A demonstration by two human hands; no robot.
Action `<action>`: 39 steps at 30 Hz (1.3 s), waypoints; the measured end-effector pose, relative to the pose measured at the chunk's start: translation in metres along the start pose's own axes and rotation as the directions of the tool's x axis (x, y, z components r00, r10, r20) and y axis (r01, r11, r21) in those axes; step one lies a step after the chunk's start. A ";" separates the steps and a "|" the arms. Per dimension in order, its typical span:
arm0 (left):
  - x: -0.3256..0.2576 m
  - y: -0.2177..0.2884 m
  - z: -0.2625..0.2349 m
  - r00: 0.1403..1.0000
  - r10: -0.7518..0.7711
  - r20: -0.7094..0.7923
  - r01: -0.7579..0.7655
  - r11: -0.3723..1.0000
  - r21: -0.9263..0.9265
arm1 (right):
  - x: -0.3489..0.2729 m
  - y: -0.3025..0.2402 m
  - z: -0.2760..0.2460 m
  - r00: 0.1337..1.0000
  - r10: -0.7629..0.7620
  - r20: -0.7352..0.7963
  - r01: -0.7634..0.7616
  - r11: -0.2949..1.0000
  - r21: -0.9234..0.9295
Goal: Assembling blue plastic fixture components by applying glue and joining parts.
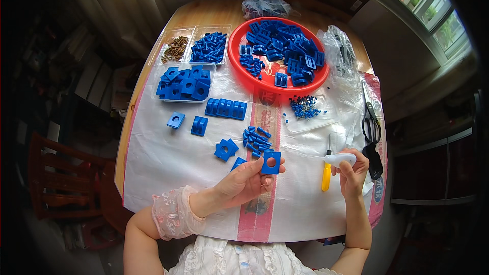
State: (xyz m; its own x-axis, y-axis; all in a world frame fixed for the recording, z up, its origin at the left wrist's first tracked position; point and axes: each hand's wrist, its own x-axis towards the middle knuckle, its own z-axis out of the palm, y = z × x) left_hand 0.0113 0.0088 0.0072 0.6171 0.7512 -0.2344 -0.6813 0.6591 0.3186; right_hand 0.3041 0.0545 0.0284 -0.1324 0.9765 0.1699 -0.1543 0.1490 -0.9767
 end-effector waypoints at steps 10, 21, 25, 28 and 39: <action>0.000 0.001 0.000 1.000 -0.004 0.008 0.004 1.000 0.022 | 0.000 0.001 -0.002 1.000 -0.008 0.003 0.008 1.000 -0.001; 0.000 0.000 -0.001 1.000 0.004 0.005 -0.004 1.000 0.005 | 0.000 0.001 0.002 1.000 -0.012 -0.021 0.012 1.000 0.004; 0.000 0.000 0.000 1.000 0.010 0.012 -0.010 1.000 0.003 | 0.000 0.001 0.000 1.000 -0.001 -0.004 0.001 1.000 -0.005; 0.000 0.001 0.000 1.000 0.012 0.026 -0.012 1.000 0.001 | 0.002 -0.001 0.001 1.000 0.014 -0.017 -0.013 0.999 0.047; 0.000 0.003 0.000 0.998 0.051 -0.028 -0.053 0.996 -0.076 | 0.005 -0.001 -0.005 0.998 0.001 -0.063 0.003 0.998 0.057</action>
State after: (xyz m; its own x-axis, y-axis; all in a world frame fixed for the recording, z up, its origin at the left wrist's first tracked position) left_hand 0.0087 0.0105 0.0081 0.5702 0.7847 -0.2430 -0.7413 0.6190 0.2595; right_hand 0.3090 0.0597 0.0294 -0.0708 0.9845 0.1606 -0.2103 0.1427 -0.9672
